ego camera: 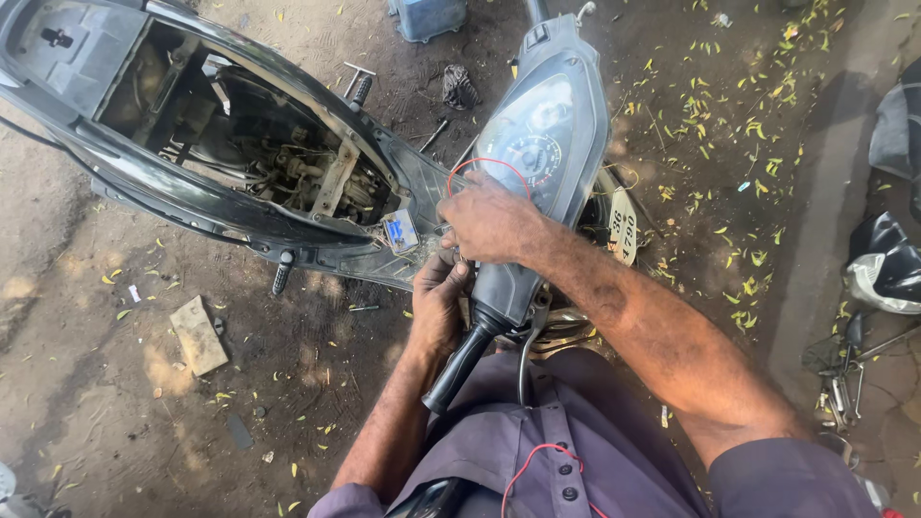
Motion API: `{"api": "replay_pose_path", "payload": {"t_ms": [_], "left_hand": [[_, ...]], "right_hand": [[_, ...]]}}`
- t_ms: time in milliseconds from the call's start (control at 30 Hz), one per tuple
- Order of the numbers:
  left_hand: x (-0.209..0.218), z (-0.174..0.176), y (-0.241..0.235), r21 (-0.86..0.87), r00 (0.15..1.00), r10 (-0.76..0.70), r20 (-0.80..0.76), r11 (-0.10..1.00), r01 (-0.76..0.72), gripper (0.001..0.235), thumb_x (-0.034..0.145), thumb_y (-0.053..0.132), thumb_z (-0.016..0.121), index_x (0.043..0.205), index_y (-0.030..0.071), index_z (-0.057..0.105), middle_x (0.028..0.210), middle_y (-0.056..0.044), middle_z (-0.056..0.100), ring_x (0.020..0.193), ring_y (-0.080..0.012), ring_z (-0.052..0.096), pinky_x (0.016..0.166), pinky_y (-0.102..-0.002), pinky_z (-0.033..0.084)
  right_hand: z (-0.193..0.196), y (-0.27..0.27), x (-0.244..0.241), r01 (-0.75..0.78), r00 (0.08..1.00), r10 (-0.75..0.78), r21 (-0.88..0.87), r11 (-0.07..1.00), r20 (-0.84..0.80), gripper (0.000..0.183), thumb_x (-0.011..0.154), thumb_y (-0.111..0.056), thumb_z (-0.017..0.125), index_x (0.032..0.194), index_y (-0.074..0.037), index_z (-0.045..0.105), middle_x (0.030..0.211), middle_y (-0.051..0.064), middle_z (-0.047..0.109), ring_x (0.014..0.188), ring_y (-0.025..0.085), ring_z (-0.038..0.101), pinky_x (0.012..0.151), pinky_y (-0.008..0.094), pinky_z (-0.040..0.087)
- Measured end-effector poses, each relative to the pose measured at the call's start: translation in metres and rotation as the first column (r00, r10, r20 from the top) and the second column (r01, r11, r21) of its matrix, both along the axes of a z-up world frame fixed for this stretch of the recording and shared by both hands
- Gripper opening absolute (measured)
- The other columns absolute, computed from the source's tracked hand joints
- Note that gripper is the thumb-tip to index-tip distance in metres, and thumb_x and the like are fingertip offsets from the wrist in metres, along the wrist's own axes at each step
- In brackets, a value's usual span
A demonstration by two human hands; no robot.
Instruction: The person works on the front electrical system of a scooter, connecting wires near the headlight and handlebar area. They repeatedly test the headlight by turning the ignition on and off, adjusting the wiring connections between tests.
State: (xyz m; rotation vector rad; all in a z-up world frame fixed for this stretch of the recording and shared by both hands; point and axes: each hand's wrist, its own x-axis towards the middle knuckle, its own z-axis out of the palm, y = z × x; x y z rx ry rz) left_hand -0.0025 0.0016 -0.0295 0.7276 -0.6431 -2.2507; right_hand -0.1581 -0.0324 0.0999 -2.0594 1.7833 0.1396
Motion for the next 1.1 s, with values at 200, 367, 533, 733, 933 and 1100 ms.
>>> {"api": "replay_pose_path", "payload": {"t_ms": [200,367,533,733,933,1100], "left_hand": [[0.000,-0.002,0.001,-0.081,0.999,0.009,-0.040,0.997,-0.012,0.011,0.098,0.005,0.068,0.107,-0.001,0.068,0.092,-0.002,0.066,0.080,-0.0094,0.057,0.075,-0.025,0.050],[0.001,-0.007,0.003,-0.106,1.000,0.004,0.001,0.994,-0.004,0.007,0.099,0.006,0.068,0.100,0.000,0.066,0.086,-0.002,0.065,0.075,-0.0099,0.057,0.068,-0.025,0.049],[0.003,-0.010,0.006,-0.147,0.999,0.017,0.042,0.989,-0.011,0.010,0.098,0.009,0.069,0.102,0.000,0.067,0.085,0.000,0.064,0.075,-0.0081,0.056,0.067,-0.023,0.047],[0.005,-0.016,0.002,-0.158,1.000,0.005,0.031,0.987,0.000,0.010,0.098,0.009,0.068,0.103,0.000,0.067,0.085,0.000,0.065,0.076,-0.0079,0.056,0.069,-0.022,0.048],[0.006,-0.005,0.001,-0.055,0.999,-0.014,-0.040,0.998,0.012,0.008,0.099,0.008,0.067,0.104,0.001,0.067,0.084,0.000,0.064,0.073,-0.0075,0.055,0.066,-0.022,0.048],[0.011,0.009,0.000,0.049,0.997,-0.024,-0.079,0.998,0.028,0.010,0.096,0.007,0.066,0.104,0.002,0.069,0.084,-0.001,0.065,0.073,-0.0075,0.057,0.066,-0.022,0.049]], "right_hand": [[-0.003,-0.001,0.001,0.006,1.000,-0.005,0.017,1.000,-0.020,0.036,0.092,-0.035,0.069,0.098,0.001,0.070,0.089,0.020,0.074,0.101,0.031,0.070,0.113,0.047,0.033],[-0.014,-0.003,-0.002,-0.007,1.000,0.008,0.022,1.000,-0.006,0.039,0.091,-0.039,0.070,0.106,-0.003,0.073,0.100,0.018,0.074,0.106,0.034,0.066,0.106,0.047,0.038],[-0.017,-0.015,-0.012,-0.072,0.997,0.070,0.131,0.989,0.020,0.038,0.092,-0.037,0.066,0.118,-0.010,0.073,0.111,0.015,0.073,0.112,0.034,0.062,0.106,0.046,0.035],[-0.018,-0.019,-0.005,-0.069,0.993,0.088,0.222,0.973,-0.076,0.036,0.097,-0.036,0.059,0.120,-0.011,0.071,0.111,0.015,0.074,0.115,0.030,0.064,0.111,0.048,0.030],[-0.012,-0.015,-0.004,-0.015,0.998,0.025,0.192,0.981,-0.053,0.039,0.098,-0.038,0.060,0.120,-0.009,0.072,0.110,0.016,0.074,0.114,0.031,0.064,0.111,0.045,0.033],[-0.007,-0.011,-0.004,-0.024,0.998,0.018,0.095,0.995,0.066,0.038,0.094,-0.036,0.063,0.121,-0.010,0.072,0.111,0.014,0.074,0.114,0.031,0.066,0.111,0.047,0.035]]}}
